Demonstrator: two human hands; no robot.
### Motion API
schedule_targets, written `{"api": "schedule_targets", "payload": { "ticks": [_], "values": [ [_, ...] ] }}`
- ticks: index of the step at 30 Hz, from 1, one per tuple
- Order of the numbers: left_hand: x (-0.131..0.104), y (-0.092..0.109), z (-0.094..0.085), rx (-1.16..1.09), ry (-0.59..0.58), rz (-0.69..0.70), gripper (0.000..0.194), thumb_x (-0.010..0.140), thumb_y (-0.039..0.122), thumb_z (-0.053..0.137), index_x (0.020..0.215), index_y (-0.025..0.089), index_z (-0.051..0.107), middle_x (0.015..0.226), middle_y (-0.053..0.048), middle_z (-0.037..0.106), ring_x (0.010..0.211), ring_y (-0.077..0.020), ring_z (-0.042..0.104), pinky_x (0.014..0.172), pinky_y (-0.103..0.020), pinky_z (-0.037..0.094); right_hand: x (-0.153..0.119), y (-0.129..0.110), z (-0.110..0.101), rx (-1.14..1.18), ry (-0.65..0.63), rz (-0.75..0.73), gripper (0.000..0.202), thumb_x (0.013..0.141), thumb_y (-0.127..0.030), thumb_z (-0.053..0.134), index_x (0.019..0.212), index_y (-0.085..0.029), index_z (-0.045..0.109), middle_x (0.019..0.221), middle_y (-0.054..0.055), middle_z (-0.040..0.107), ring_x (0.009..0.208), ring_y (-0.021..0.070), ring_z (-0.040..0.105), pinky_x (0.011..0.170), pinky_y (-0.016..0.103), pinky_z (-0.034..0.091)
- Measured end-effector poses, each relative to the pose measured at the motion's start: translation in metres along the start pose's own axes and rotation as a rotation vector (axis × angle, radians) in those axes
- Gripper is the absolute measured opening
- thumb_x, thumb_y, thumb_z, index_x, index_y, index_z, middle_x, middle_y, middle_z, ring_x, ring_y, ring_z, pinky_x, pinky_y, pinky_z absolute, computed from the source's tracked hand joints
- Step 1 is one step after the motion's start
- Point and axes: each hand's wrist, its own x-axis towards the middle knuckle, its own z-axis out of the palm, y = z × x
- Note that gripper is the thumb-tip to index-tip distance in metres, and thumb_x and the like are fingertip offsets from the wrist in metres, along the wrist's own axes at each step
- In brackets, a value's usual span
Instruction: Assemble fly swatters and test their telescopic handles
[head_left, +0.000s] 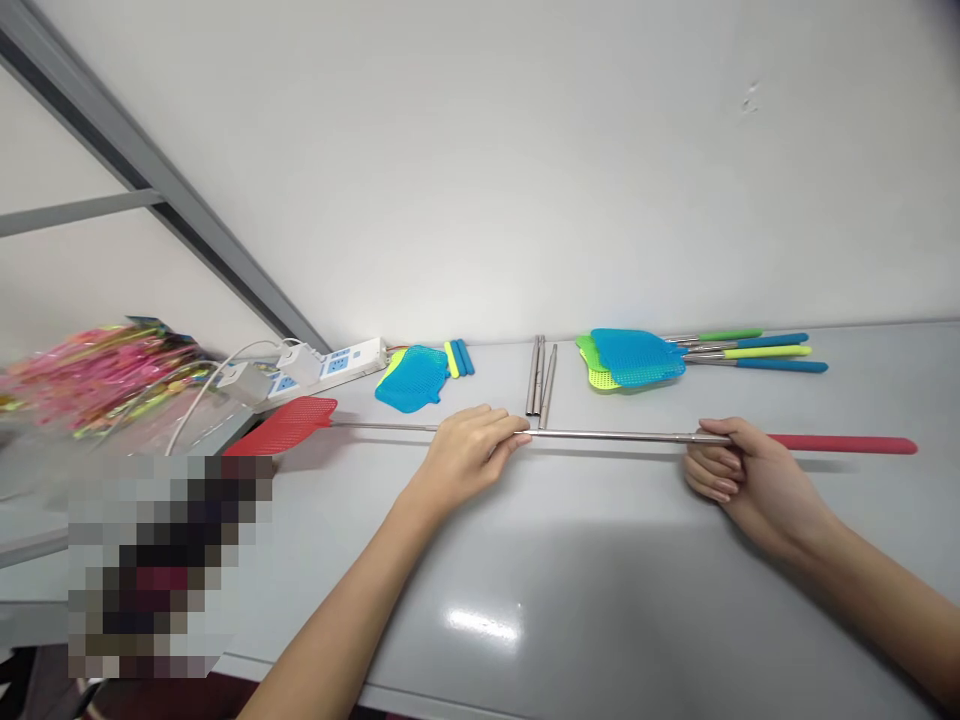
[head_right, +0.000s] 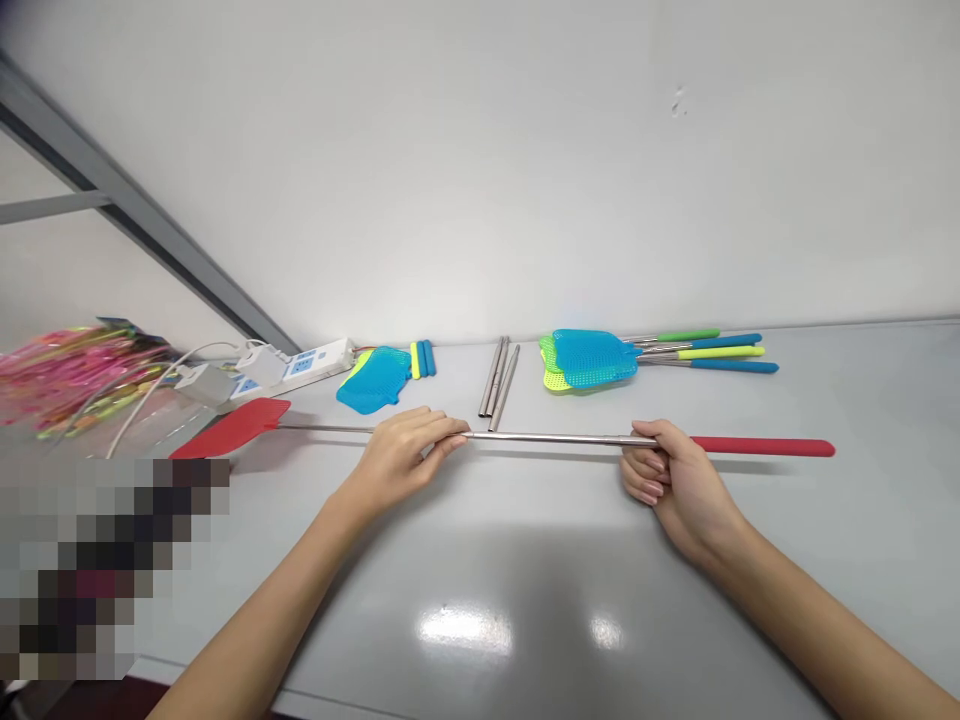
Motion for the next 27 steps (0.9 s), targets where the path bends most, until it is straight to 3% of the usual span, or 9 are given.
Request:
{"api": "schedule_targets", "payload": {
  "ticks": [4,11,20,27],
  "values": [
    [0.001,0.002,0.000,-0.015,-0.029,0.022,0.026,0.089,0.023,0.034,0.101,0.021,0.056,0.073,-0.001,0.058,0.067,-0.0128,0.048,0.061,-0.024,0.034,0.001,-0.001,-0.001,-0.002,-0.018,0.008,0.042,0.075,-0.028,0.050,0.043,-0.019,0.025,0.045,-0.005,0.012,0.038,0.0085,0.017,0.038,0.026,0.015],
    [0.000,0.005,0.004,-0.094,-0.071,0.017,0.032,0.085,0.011,0.032,0.109,0.019,0.052,0.076,-0.002,0.056,0.073,-0.0141,0.048,0.065,-0.024,0.037,0.001,-0.002,-0.002,-0.042,-0.040,0.010,0.042,0.074,-0.027,0.050,0.042,-0.019,0.024,0.043,-0.005,0.013,0.037,0.0088,0.020,0.039,0.027,0.016],
    [0.003,0.013,0.002,-0.031,-0.002,-0.085,0.027,0.086,0.037,0.040,0.091,0.019,0.059,0.069,-0.001,0.055,0.067,-0.0132,0.049,0.062,-0.024,0.035,-0.002,-0.003,0.003,-0.058,-0.122,0.034,0.042,0.076,-0.031,0.049,0.041,-0.019,0.026,0.042,-0.005,0.014,0.037,0.0092,0.022,0.039,0.026,0.018],
    [0.007,0.021,0.009,0.029,0.022,-0.065,0.027,0.087,0.037,0.037,0.084,0.020,0.058,0.069,0.001,0.058,0.065,-0.0114,0.049,0.058,-0.023,0.032,-0.006,0.003,0.011,-0.027,-0.205,0.063,0.042,0.079,-0.033,0.044,0.042,-0.019,0.029,0.042,-0.005,0.016,0.038,0.0085,0.020,0.039,0.025,0.016]
  ]
}}
